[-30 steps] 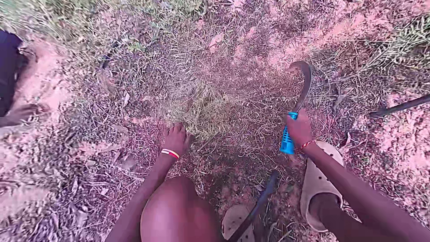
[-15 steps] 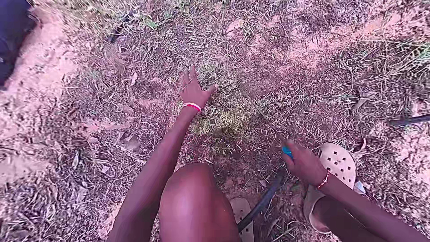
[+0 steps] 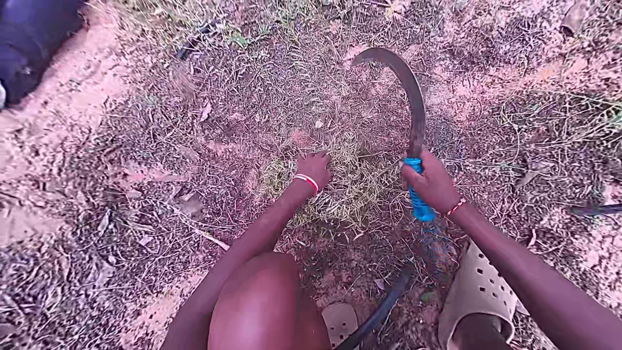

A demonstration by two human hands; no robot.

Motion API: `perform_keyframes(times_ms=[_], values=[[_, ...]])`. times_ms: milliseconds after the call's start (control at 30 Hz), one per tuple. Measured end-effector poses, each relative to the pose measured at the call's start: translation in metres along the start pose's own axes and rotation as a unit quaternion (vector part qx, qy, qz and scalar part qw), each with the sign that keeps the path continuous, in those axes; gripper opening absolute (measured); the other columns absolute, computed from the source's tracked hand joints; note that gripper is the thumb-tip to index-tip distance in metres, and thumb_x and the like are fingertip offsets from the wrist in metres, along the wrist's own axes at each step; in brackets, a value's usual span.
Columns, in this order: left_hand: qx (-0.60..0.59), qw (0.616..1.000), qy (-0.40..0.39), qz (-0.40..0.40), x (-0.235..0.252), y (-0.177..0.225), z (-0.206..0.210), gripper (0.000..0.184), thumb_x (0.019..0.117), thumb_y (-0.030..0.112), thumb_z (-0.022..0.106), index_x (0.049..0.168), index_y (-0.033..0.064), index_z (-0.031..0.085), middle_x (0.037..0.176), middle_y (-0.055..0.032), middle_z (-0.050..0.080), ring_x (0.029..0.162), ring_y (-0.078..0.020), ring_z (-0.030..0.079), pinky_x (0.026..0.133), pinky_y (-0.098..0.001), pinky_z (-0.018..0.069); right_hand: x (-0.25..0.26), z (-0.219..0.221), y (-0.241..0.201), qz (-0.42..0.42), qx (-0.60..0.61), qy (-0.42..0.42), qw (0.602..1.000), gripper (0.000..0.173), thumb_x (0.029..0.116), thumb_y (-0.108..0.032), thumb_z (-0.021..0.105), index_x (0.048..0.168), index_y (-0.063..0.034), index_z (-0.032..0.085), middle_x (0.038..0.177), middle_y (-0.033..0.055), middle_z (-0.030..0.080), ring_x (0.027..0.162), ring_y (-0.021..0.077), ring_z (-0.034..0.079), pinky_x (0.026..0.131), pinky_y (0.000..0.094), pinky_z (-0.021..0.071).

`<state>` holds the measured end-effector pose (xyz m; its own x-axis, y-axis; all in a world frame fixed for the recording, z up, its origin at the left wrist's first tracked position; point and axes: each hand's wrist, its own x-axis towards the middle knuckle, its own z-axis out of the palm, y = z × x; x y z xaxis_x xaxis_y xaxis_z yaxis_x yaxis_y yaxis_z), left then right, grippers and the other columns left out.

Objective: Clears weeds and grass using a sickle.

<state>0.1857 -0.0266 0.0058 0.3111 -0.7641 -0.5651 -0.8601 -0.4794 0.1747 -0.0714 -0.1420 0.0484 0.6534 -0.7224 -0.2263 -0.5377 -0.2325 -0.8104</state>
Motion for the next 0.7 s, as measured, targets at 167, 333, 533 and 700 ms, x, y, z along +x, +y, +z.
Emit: perform_keyframes(times_ms=[167,333,533,700], values=[[0.046,0.998,-0.025,0.023,-0.014,-0.001,0.001,0.04,0.0998,0.013,0.058,0.139,0.0086,0.064,0.148,-0.0143,0.058,0.135,-0.0404,0.054,0.107,-0.0703,0.0391,0.054,-0.001,-0.011,0.031,-0.199,-0.089,0.975,0.039,0.106,-0.018,0.052,0.139,0.0017,0.049,0.096,0.0292,0.066,0.089,0.0474,0.067,0.076,0.063,0.0517],[-0.008,0.997,0.02,-0.076,-0.023,-0.055,0.001,0.041,0.101,0.011,0.055,0.142,0.0128,0.063,0.146,-0.0167,0.059,0.134,-0.0429,0.055,0.106,-0.07,0.041,-0.077,-0.026,0.033,0.172,-0.223,-0.118,0.952,0.052,0.1039,-0.014,0.052,0.151,0.0037,0.038,0.101,0.0309,0.066,0.093,0.0477,0.067,0.083,0.0626,0.0505],[-0.031,0.989,0.067,-0.131,-0.025,-0.068,0.017,0.035,0.0996,0.011,0.06,0.133,0.0147,0.069,0.14,-0.0151,0.064,0.131,-0.0433,0.057,0.106,-0.0741,0.0368,-0.211,-0.07,0.06,0.093,-0.237,-0.074,0.964,0.032,0.0852,-0.013,0.059,0.111,0.005,0.064,0.07,0.0207,0.063,0.06,0.0408,0.064,0.053,0.0577,0.0482],[-0.117,0.962,0.202,-0.143,-0.014,-0.054,-0.017,0.032,0.0927,0.017,0.067,0.12,0.0032,0.073,0.148,-0.0227,0.053,0.147,-0.051,0.032,0.105,-0.0807,0.0276,-0.213,-0.06,0.042,0.092,-0.156,-0.075,0.98,0.03,0.0854,-0.013,0.058,0.11,0.0035,0.065,0.069,0.015,0.063,0.055,0.0284,0.062,0.051,0.047,0.0496]])
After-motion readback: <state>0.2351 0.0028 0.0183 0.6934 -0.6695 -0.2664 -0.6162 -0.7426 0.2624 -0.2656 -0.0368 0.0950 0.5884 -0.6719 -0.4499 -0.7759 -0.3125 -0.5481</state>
